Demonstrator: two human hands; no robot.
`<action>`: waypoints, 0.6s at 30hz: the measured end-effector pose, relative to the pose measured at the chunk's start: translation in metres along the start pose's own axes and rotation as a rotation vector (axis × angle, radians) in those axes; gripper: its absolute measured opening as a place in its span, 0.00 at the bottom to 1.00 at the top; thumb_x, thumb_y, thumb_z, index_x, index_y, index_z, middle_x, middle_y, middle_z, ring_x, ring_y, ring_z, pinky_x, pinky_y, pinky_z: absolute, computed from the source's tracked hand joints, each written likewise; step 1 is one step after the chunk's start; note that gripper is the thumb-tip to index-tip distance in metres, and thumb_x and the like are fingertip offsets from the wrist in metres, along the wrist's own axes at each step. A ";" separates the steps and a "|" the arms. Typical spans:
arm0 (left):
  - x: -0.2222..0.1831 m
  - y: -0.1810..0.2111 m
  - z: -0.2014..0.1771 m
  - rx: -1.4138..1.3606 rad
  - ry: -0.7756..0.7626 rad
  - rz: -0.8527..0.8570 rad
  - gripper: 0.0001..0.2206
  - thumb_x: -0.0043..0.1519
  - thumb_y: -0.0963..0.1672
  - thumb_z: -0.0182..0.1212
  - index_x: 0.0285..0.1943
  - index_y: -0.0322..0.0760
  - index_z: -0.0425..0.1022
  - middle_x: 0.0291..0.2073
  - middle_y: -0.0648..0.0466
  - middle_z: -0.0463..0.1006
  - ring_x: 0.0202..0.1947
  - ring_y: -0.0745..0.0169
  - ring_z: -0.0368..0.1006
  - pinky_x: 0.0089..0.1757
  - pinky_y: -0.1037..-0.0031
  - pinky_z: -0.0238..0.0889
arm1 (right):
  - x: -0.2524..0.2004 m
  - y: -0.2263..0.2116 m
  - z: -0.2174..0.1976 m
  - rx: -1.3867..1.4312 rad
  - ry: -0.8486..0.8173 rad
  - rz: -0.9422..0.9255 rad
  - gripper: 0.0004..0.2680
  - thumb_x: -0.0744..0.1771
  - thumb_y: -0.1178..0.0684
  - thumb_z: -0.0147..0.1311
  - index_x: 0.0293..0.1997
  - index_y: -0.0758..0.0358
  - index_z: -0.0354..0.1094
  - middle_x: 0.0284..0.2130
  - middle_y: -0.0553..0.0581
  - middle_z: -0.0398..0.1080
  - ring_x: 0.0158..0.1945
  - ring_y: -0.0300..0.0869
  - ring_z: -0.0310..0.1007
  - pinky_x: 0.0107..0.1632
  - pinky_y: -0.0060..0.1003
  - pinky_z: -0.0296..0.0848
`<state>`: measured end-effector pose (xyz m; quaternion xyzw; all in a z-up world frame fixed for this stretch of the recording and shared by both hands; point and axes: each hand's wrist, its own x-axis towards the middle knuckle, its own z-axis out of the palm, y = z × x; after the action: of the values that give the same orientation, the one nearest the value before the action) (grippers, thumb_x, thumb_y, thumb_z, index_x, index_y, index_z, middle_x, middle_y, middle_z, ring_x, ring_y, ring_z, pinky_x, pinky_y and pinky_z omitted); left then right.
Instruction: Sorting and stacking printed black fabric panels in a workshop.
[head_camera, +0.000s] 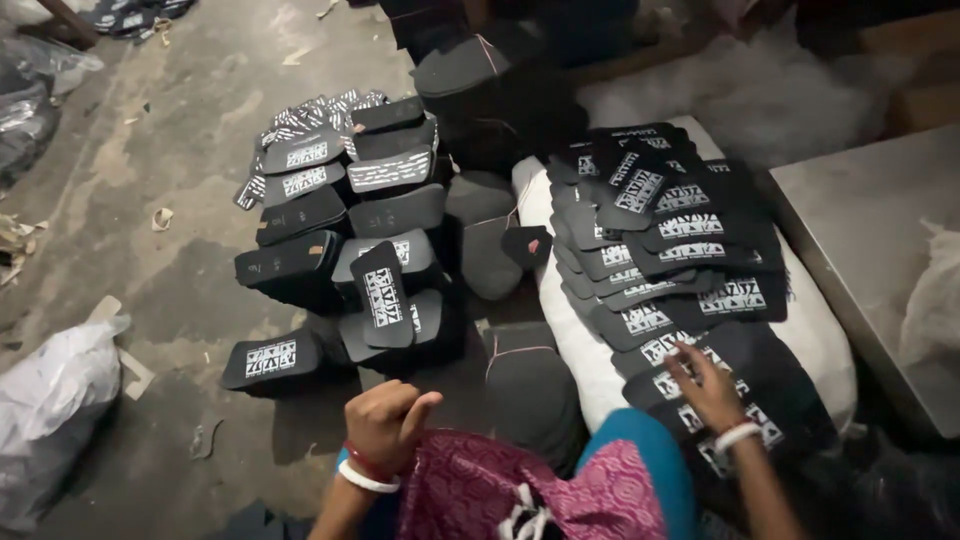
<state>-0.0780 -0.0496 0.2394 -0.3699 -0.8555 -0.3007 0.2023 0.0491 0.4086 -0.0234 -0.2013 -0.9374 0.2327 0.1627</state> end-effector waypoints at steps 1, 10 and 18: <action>0.000 -0.005 0.005 -0.046 -0.005 -0.040 0.20 0.57 0.49 0.68 0.16 0.37 0.67 0.14 0.50 0.66 0.17 0.50 0.66 0.23 0.62 0.58 | -0.013 -0.023 -0.024 0.164 -0.188 0.123 0.21 0.65 0.31 0.53 0.57 0.51 0.72 0.55 0.57 0.75 0.62 0.52 0.72 0.67 0.57 0.64; 0.014 -0.039 0.073 -0.182 -0.159 0.032 0.19 0.62 0.51 0.62 0.20 0.39 0.73 0.18 0.50 0.73 0.22 0.47 0.72 0.27 0.60 0.62 | -0.233 0.081 0.236 -0.477 0.107 -1.064 0.09 0.66 0.42 0.48 0.43 0.49 0.68 0.31 0.54 0.69 0.33 0.50 0.70 0.39 0.67 0.66; -0.010 -0.140 0.146 -1.085 -0.039 -0.515 0.31 0.71 0.58 0.45 0.18 0.37 0.59 0.14 0.55 0.61 0.15 0.65 0.57 0.21 0.71 0.46 | -0.092 -0.077 -0.035 -0.517 -0.050 -0.124 0.15 0.66 0.24 0.52 0.32 0.37 0.71 0.20 0.43 0.66 0.17 0.33 0.63 0.26 0.33 0.60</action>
<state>-0.1950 -0.0344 0.0749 -0.2067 -0.6454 -0.7270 -0.1104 0.1196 0.3175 0.0250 -0.1725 -0.9801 -0.0200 0.0965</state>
